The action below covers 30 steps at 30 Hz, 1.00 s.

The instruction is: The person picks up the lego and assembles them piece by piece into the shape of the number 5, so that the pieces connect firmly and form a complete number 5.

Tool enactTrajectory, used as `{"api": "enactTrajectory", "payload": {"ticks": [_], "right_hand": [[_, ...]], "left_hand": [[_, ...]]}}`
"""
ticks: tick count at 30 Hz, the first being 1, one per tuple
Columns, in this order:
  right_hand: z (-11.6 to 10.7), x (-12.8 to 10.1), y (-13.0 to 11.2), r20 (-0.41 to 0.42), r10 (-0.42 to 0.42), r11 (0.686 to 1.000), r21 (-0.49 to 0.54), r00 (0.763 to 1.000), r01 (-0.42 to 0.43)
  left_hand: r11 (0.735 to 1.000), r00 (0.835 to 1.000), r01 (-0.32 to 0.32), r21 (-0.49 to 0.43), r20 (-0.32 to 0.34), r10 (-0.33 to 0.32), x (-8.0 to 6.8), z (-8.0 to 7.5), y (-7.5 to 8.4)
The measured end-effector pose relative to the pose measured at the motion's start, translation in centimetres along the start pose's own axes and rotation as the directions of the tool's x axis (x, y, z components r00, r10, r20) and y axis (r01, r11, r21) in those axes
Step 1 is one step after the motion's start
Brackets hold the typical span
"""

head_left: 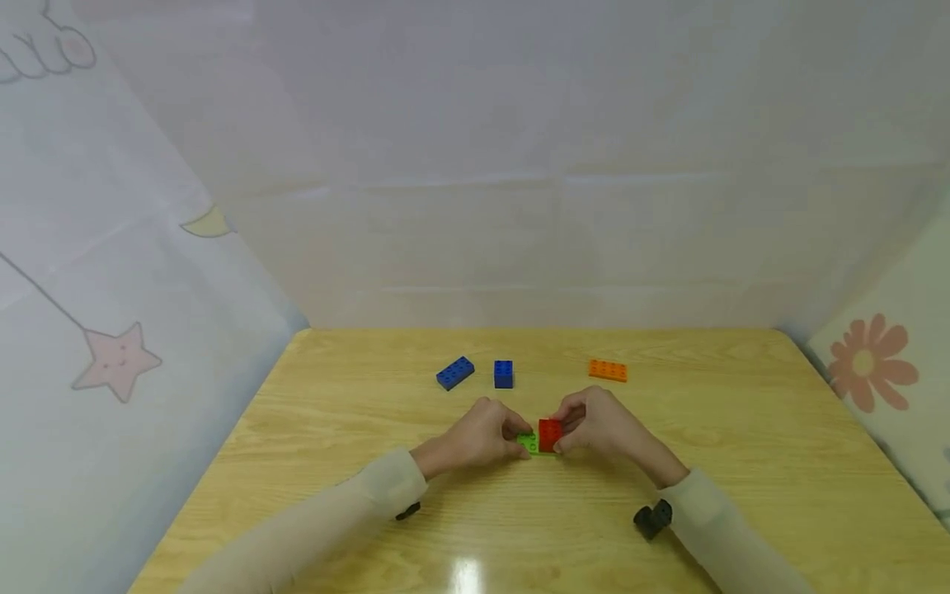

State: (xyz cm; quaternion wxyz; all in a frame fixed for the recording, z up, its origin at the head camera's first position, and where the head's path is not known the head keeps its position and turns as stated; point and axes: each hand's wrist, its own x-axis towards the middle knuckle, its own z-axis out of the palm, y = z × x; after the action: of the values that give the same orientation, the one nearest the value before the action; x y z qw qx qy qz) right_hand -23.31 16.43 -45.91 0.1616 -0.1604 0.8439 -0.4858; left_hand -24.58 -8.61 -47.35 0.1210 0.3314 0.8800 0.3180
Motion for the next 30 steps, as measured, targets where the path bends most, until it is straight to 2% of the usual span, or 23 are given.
{"api": "enactTrajectory", "payload": {"ticks": [3, 6, 11, 18, 26, 30], "right_hand": [[-0.2, -0.4, 0.1, -0.007, 0.005, 1.000, -0.011, 1.000, -0.005], [0.0, -0.7, 0.4, -0.031, -0.019, 1.000, -0.012, 0.999, 0.019], [1.0, -1.4, 1.2, -0.066, -0.046, 0.998, 0.037, 0.997, 0.048], [1.4, -2.1, 1.6, -0.093, -0.026, 0.996, 0.080, 0.995, 0.033], [1.0, -1.8, 1.1, -0.085, -0.033, 0.999, 0.003, 0.996, 0.033], [0.8, -1.5, 0.7, -0.070, -0.048, 0.998, -0.052, 0.996, 0.044]], "left_hand": [[1.000, 1.000, -0.020, 0.003, -0.002, 0.020, 0.2, 0.3, 0.2], [1.000, 1.000, -0.013, 0.006, -0.007, 0.013, 0.3, 0.4, 0.1], [1.000, 1.000, 0.019, 0.013, 0.003, -0.019, 0.3, 0.3, -0.2], [1.000, 1.000, 0.008, 0.021, 0.018, -0.008, 0.3, 0.0, 0.1], [0.999, 0.999, 0.037, 0.038, 0.027, -0.038, 0.3, 0.0, 0.2], [0.999, 0.999, 0.021, 0.051, 0.026, -0.022, 0.4, 0.0, 0.0]]}}
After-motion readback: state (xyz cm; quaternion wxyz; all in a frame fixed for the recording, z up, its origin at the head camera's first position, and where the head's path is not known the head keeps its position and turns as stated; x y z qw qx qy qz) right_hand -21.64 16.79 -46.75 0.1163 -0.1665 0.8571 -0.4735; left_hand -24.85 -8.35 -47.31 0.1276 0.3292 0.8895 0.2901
